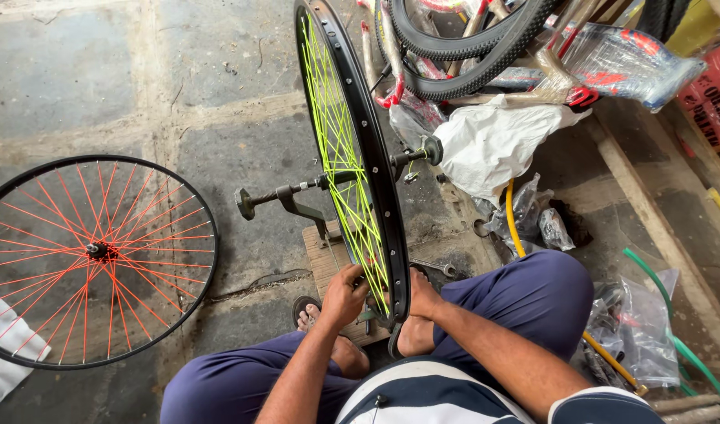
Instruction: The person sits on the floor in front of a bicycle wheel held in a truing stand. They use a spoke wrench to turn spoke nipples around the rim, briefly use pliers on the rim, spin the wheel to check it, and continue tightening spokes while rotating the wheel.
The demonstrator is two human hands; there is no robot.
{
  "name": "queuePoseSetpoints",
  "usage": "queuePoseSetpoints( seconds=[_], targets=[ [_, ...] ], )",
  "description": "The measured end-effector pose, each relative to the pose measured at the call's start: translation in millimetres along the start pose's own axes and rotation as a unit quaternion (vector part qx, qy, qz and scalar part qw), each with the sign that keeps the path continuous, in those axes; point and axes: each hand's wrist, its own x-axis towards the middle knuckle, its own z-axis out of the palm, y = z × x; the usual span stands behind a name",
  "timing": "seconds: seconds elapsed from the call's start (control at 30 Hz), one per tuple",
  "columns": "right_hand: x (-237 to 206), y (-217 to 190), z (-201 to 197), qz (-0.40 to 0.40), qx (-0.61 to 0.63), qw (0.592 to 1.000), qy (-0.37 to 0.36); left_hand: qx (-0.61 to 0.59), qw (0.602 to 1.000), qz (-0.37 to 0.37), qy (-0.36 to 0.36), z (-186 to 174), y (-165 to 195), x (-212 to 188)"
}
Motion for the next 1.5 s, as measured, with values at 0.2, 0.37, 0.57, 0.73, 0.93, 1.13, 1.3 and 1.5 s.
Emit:
queuePoseSetpoints(
  seconds=[0.2, 0.37, 0.57, 0.73, 0.93, 1.13, 1.3, 1.5],
  targets=[
    [1, 5, -2, 0.04, 0.113, 0.99, -0.067, -0.204, 0.955, -0.102, -0.19, -5, -11, 2],
    [-18, 10, -11, -0.013, 0.091, 0.994, -0.062, -0.237, 0.932, 0.001, -0.275, -5, -29, 2],
    [-31, 4, -19, 0.148, 0.294, 0.939, -0.097, 0.043, 0.995, 0.067, -0.067, 23, -33, -12],
    [-34, -28, -22, 0.005, 0.117, 0.988, -0.105, 0.128, 0.987, -0.096, -0.033, 44, -17, -13],
    [-60, -78, -34, -0.163, 0.035, 0.985, -0.052, -0.023, 0.993, 0.034, -0.112, 20, -29, -11],
    [-81, -101, -79, -0.083, 0.091, 0.991, -0.051, -0.521, 0.781, -0.014, -0.345, 3, -30, -23],
    [-77, -81, -66, -0.102, 0.161, 0.98, -0.052, -0.224, 0.95, 0.037, -0.215, -2, -13, -21],
    [-70, -33, -46, 0.095, 0.295, 0.948, -0.073, -0.006, 0.992, 0.064, -0.109, -2, 3, -24]
  ],
)
